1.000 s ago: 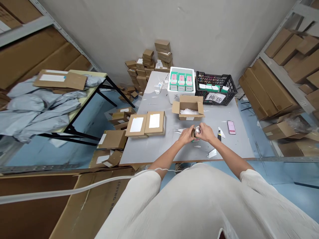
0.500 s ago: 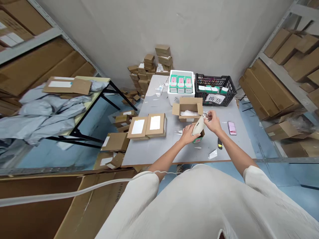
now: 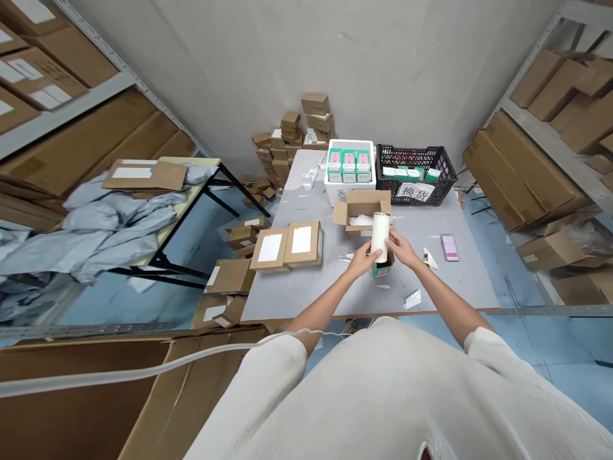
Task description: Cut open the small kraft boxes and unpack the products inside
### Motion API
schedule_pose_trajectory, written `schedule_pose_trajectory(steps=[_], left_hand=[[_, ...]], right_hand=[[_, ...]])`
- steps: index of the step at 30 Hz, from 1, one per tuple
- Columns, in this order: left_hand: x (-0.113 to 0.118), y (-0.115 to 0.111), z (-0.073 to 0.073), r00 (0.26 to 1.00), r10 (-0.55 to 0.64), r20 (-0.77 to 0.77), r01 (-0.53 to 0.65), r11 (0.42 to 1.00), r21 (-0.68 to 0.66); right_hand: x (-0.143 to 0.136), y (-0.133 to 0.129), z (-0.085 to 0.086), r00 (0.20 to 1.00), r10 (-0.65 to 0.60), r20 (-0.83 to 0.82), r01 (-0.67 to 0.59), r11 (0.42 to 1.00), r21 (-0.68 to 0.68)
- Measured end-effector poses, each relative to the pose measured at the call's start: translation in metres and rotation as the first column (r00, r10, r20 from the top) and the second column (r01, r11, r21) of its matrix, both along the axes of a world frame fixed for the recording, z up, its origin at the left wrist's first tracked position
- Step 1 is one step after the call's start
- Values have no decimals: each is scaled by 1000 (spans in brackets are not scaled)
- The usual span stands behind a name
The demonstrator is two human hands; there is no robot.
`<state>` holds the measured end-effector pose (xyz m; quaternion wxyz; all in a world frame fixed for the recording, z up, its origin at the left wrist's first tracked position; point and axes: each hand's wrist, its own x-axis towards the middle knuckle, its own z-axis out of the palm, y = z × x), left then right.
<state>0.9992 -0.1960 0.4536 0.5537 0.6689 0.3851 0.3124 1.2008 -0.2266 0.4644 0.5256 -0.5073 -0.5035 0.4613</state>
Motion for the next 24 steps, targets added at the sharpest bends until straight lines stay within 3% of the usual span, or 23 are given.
schedule_pose_trajectory(steps=[3,8,16,19,24], left_hand=[[0,1,0,999,29,-29,-26,995,96],[0,2,5,980,133,-148,-94,965,245],[2,-4,18,997,62,-40,-58,994,95],[3,-3,13,996,88,-23,-87,996,37],[3,2,3,987,146,-61,-140,985,101]], right_hand=[[-4,-3,2,999,27,-47,-27,1000,-1],[-3,-1,5,995,-84,-50,82,996,-36],[4,-3,-1,985,-172,19,173,983,-60],[0,-4,-3,990,-143,-18,141,987,-78],[-6,-3,-2,985,-98,-139,81,989,-123]])
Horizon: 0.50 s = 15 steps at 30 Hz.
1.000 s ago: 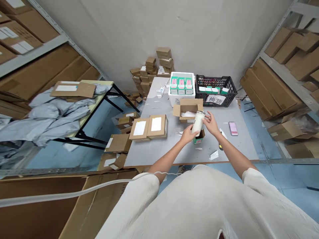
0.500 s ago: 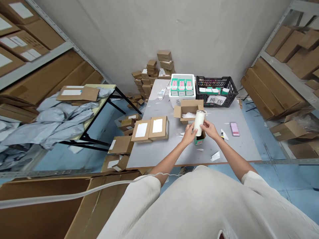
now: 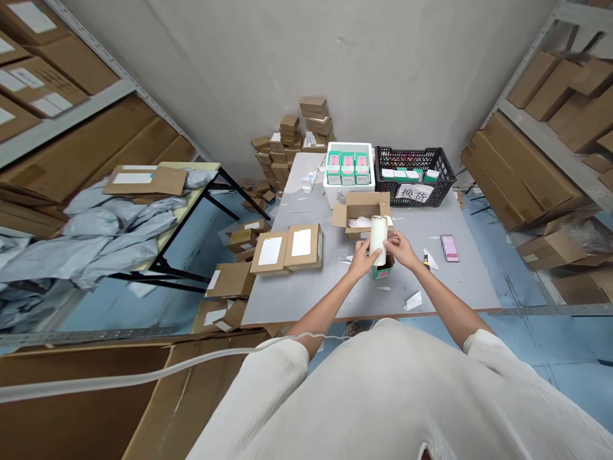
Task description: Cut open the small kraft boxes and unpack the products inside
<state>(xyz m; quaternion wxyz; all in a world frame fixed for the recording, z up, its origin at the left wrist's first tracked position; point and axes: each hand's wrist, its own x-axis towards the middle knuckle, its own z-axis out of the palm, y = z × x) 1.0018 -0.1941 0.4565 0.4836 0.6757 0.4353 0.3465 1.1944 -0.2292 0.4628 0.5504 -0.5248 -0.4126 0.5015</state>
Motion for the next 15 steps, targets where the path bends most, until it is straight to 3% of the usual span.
schedule_pose_trajectory(steps=[4,9,15], left_hand=[[-3,3,2,999,-27,44,25,999,42],[-4,4,9,987,-74,144,81,996,-42],[-7,5,12,999,0,-45,0,1000,21]], right_hand=[[3,1,6,998,-33,55,32,999,24],[5,0,10,987,-8,158,6,1000,17],[-2,-3,12,978,-32,205,29,999,20]])
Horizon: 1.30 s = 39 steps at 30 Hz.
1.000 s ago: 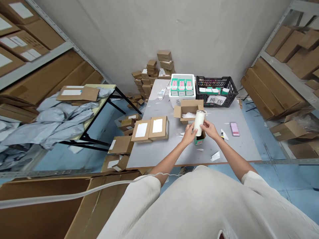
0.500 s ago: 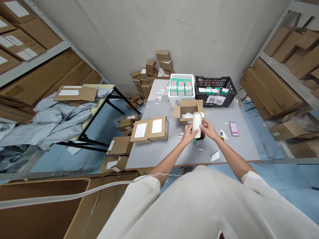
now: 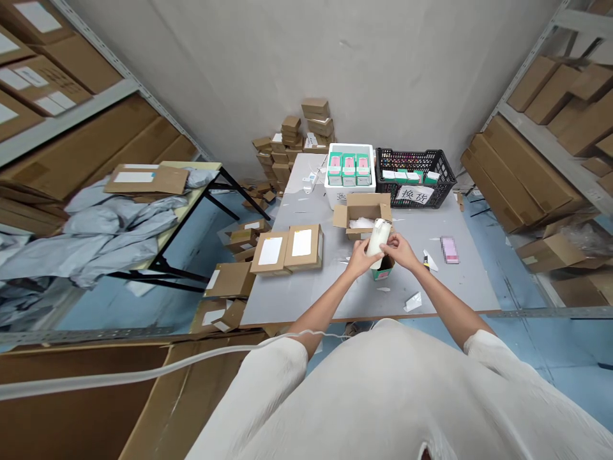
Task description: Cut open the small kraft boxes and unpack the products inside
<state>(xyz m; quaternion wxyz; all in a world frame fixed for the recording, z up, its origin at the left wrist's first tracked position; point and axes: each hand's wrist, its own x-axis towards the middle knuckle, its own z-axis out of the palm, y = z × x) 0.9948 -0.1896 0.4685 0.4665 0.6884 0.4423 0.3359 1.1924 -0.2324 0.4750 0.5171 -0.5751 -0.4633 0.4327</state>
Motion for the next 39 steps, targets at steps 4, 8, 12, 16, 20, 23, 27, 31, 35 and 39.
schedule_pose_trajectory(steps=[4,8,12,16,20,23,27,31,35,39], left_hand=[[-2,5,0,996,-22,85,27,998,-57],[0,7,-1,973,-64,221,98,985,-143],[4,5,-2,971,-70,231,112,978,-177],[3,6,-1,978,-42,202,86,973,-214],[-1,10,3,990,31,136,1,973,-229],[0,14,7,977,39,207,9,974,-228],[2,20,10,965,102,243,-25,954,-299],[5,22,14,972,141,189,-69,937,-342],[7,20,14,977,135,163,-65,925,-373],[9,19,12,982,122,143,-56,915,-399]], right_hand=[[2,-2,3,999,2,50,-5,999,51],[6,-2,3,999,10,48,-11,999,39],[4,0,2,999,28,42,-30,998,49],[1,1,2,997,42,64,-48,995,84],[0,0,0,995,49,81,-57,994,95],[-1,2,-5,997,60,53,-65,993,100],[-1,6,-10,1000,25,4,-25,998,58],[0,8,-8,1000,-12,6,11,999,41],[0,6,-4,999,-34,40,33,999,15],[1,4,-2,997,-43,62,42,999,16]])
